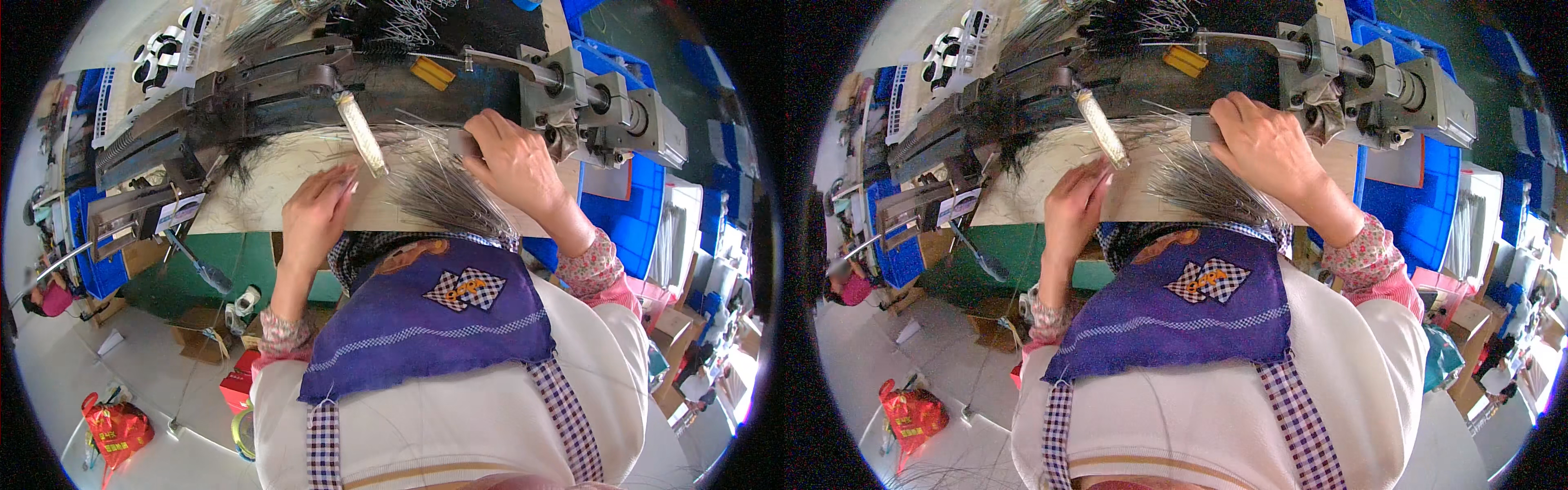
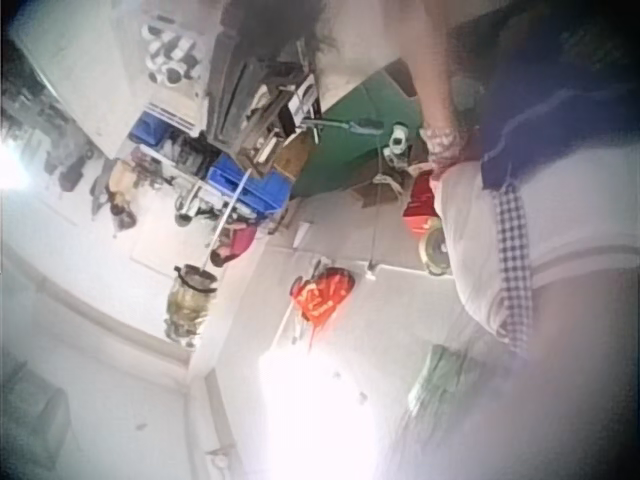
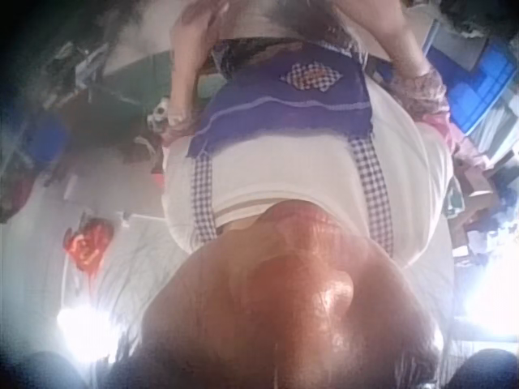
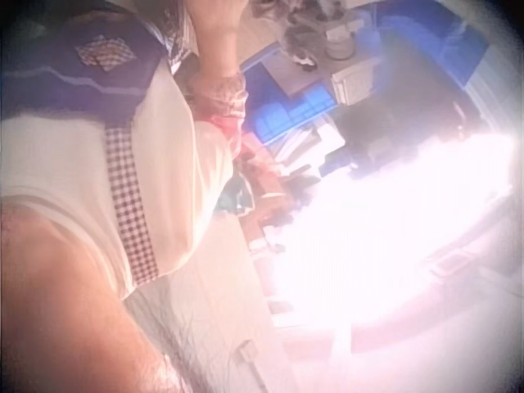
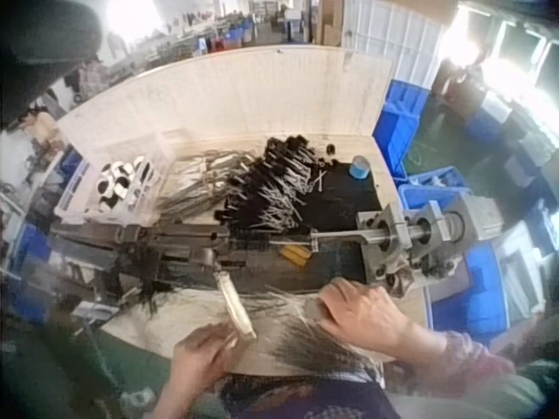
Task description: The person manufactures wire brushes by inserting bristles into bent wire stems and securing them into a twisting machine by hand.
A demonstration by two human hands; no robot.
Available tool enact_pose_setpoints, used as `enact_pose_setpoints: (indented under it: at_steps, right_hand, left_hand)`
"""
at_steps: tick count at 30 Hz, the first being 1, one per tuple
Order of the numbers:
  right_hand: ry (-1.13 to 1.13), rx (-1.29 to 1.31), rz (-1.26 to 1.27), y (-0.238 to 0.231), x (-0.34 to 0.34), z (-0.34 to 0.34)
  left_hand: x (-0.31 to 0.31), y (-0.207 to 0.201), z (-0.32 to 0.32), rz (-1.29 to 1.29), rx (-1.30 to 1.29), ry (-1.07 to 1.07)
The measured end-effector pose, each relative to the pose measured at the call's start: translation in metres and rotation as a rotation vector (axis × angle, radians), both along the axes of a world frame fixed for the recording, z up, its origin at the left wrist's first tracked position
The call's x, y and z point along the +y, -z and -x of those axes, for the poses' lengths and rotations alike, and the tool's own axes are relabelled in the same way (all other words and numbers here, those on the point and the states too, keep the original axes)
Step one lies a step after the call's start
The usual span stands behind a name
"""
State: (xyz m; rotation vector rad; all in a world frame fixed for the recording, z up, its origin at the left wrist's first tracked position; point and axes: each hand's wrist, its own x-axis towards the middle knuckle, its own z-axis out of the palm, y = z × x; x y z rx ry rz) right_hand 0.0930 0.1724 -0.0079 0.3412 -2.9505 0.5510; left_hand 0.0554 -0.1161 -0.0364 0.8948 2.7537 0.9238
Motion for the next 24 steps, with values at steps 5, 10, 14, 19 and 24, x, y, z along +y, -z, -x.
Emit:
enact_pose_setpoints:
  at_steps: [5, 10, 14, 19, 24]
  right_hand:
    - [-0.029, -0.008, 0.313, -0.026, 0.007, 0.006]
    - [0.28, 0.057, 0.38, -0.065, 0.037, -0.013]
    - [0.357, 0.129, 0.6, -0.081, 0.072, -0.034]
    - [0.237, -0.012, 0.505, -0.09, 0.062, -0.025]
    - [0.132, 0.058, 0.647, -0.081, 0.067, -0.025]
  left_hand:
    - [0.006, 0.005, 0.004, 0.101, 0.227, 0.078]
    - [-0.019, -0.021, -0.005, -0.018, 0.023, 0.029]
    - [-0.072, -0.047, -0.022, 0.117, 0.752, -0.454]
    - [-0.137, -0.006, -0.022, 1.035, 0.812, -0.935]
    - [-0.252, -0.004, -0.031, 0.789, 0.166, -1.303]
